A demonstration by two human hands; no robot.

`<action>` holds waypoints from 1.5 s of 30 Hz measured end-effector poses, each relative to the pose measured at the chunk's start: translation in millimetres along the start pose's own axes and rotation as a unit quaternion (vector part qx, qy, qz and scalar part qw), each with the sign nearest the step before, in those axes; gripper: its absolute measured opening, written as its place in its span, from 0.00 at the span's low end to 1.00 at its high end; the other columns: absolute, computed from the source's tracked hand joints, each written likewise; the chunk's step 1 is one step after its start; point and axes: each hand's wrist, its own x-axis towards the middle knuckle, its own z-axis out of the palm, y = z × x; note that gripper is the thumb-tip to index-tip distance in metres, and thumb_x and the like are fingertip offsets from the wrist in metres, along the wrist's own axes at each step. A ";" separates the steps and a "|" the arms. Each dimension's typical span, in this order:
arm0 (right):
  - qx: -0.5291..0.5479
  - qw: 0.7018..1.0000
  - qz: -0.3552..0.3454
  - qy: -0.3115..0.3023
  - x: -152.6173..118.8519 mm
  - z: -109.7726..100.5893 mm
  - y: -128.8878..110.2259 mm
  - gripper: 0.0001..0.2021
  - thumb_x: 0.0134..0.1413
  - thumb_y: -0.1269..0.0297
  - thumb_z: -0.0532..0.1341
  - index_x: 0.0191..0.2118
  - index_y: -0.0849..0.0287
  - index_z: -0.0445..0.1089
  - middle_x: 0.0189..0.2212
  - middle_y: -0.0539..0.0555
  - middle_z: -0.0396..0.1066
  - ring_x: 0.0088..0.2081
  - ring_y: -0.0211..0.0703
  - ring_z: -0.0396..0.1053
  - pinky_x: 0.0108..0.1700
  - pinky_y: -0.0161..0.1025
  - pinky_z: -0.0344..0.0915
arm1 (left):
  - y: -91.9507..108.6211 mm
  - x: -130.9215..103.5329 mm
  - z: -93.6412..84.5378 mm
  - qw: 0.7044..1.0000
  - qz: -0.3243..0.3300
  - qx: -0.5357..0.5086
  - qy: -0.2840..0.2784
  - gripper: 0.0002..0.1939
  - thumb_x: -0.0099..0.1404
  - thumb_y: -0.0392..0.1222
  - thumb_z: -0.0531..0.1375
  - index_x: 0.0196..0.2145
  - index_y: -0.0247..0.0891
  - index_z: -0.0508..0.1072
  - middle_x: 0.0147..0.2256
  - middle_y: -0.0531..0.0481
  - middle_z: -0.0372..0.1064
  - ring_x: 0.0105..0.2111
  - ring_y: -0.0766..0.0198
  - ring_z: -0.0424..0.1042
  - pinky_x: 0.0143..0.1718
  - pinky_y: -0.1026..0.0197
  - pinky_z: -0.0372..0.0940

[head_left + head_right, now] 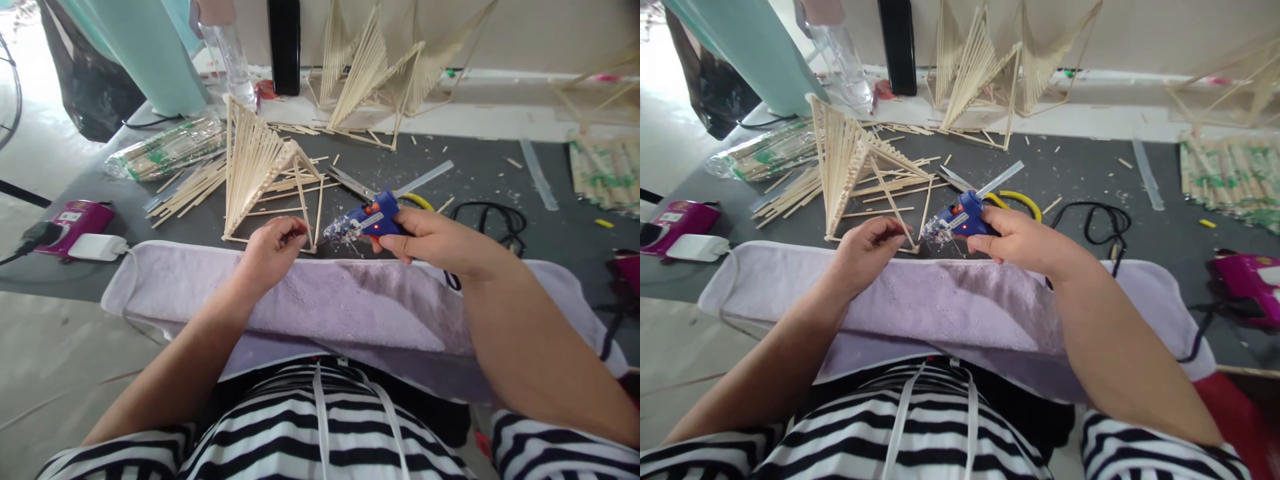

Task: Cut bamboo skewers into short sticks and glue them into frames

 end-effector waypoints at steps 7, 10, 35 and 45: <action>-0.137 0.988 -0.076 -0.012 -4.3 9.8 -9.9 0.14 0.51 0.62 0.62 0.45 0.52 0.71 0.38 0.52 0.73 0.40 0.49 0.69 0.44 0.44 0.63 | -4.6 0.7 0.8 0.999 0.002 -0.030 0.023 0.09 0.61 0.37 0.55 0.37 0.37 0.72 0.37 0.48 0.73 0.35 0.66 0.69 0.39 0.62 0.65; -0.187 0.978 -0.092 -0.014 -6.6 10.4 -10.2 0.13 0.52 0.61 0.61 0.45 0.54 0.70 0.38 0.53 0.74 0.40 0.49 0.69 0.43 0.43 0.63 | -6.1 0.7 1.9 0.999 0.002 -0.036 0.025 0.09 0.61 0.37 0.55 0.38 0.37 0.72 0.37 0.48 0.73 0.35 0.66 0.69 0.39 0.61 0.65; -0.334 0.938 -0.089 0.015 -15.6 -2.0 -11.8 0.14 0.56 0.57 0.56 0.44 0.58 0.70 0.35 0.55 0.74 0.34 0.47 0.71 0.35 0.39 0.63 | 6.7 0.4 -2.0 1.000 0.007 0.023 -0.008 0.11 0.60 0.33 0.54 0.38 0.37 0.74 0.36 0.49 0.73 0.32 0.67 0.68 0.33 0.64 0.63; -0.304 0.949 -0.083 -0.003 -9.9 3.5 -11.2 0.16 0.57 0.59 0.54 0.50 0.55 0.67 0.40 0.55 0.73 0.38 0.48 0.71 0.39 0.41 0.65 | 5.5 0.1 -1.5 0.999 0.015 0.036 -0.010 0.11 0.59 0.32 0.55 0.37 0.37 0.74 0.36 0.51 0.73 0.33 0.68 0.69 0.33 0.64 0.63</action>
